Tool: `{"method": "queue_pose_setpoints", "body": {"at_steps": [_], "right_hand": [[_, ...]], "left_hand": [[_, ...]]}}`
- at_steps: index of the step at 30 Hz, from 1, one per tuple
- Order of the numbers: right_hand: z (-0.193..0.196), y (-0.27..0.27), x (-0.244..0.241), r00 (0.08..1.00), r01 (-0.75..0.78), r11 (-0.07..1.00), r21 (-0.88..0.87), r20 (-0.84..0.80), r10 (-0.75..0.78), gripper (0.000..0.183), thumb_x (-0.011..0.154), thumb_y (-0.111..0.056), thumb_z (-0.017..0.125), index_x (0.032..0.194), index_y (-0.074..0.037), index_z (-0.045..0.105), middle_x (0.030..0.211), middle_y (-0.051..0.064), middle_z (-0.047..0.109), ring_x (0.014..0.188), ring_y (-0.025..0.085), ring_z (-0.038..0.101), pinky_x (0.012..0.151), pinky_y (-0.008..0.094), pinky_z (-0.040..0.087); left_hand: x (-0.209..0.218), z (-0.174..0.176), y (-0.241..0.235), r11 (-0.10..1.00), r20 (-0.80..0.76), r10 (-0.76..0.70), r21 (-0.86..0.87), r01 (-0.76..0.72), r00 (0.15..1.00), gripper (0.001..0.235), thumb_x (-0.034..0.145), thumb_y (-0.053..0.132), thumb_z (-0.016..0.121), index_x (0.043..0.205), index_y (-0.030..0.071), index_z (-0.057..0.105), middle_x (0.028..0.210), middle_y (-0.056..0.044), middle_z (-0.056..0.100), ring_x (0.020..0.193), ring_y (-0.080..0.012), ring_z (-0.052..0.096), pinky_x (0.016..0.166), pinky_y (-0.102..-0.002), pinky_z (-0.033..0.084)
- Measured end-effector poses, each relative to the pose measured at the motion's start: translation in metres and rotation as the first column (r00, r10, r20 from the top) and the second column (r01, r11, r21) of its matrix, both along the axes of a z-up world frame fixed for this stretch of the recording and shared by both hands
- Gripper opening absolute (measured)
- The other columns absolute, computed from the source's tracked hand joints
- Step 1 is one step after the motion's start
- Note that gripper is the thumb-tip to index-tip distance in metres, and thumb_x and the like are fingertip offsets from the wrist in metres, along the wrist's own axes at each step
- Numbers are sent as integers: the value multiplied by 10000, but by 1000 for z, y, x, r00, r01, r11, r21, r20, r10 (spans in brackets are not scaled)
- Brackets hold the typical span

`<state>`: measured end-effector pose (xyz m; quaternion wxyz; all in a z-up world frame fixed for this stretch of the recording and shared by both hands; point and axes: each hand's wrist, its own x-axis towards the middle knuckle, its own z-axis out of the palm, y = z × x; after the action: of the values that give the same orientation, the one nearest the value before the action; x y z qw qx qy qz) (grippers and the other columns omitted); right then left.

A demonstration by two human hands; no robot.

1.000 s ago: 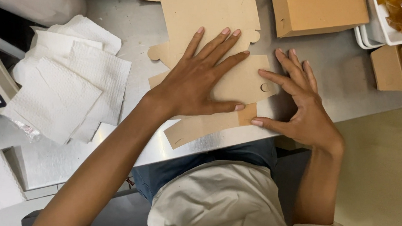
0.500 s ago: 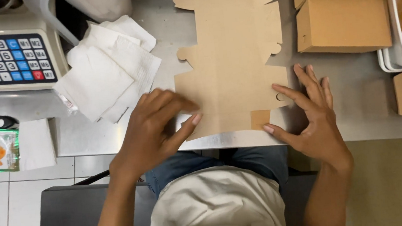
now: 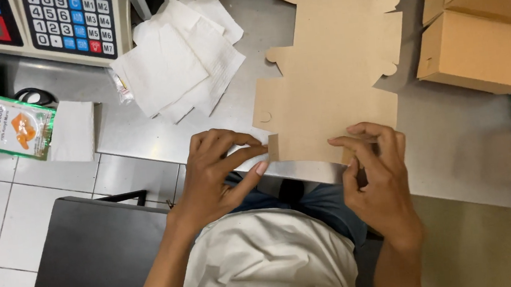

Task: The person folds a flat cardboard box blank on a stainless steel table, pressing down tabs and tucking flaps to form the box structure. The hands manipulate the cardboard by hand without tools, working through multiple folds and creases to assemble the box.

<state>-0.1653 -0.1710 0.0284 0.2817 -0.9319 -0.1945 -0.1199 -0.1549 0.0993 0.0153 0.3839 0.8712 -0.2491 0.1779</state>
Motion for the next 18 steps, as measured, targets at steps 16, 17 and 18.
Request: {"method": "queue_pose_setpoints", "body": {"at_steps": [16,17,18], "right_hand": [[-14,6,2,979,-197,975,-101,-72,190,692,995,101,292,1471,-306,587,1673,209,346,1595,463,261,1304,646,177],[-14,7,2,979,-196,976,-93,-75,189,703,968,96,299,1466,-305,593,1670,203,366,1595,458,271,1305,641,171],[-15,7,3,979,-196,977,-85,-74,190,715,941,92,306,1461,-303,598,1666,197,385,1595,452,281,1306,636,166]], "left_hand": [[13,3,-15,993,46,-103,67,100,994,144,1029,250,696,1136,160,733,1181,-30,655,1042,-246,591,905,-410,378],[15,4,-15,993,-3,-111,45,111,994,127,1026,244,693,1109,180,766,1159,-3,667,1030,-231,584,903,-400,370],[18,5,-14,993,-49,-117,24,118,992,129,1024,237,690,1082,199,799,1138,23,679,1019,-215,577,900,-390,362]]}}
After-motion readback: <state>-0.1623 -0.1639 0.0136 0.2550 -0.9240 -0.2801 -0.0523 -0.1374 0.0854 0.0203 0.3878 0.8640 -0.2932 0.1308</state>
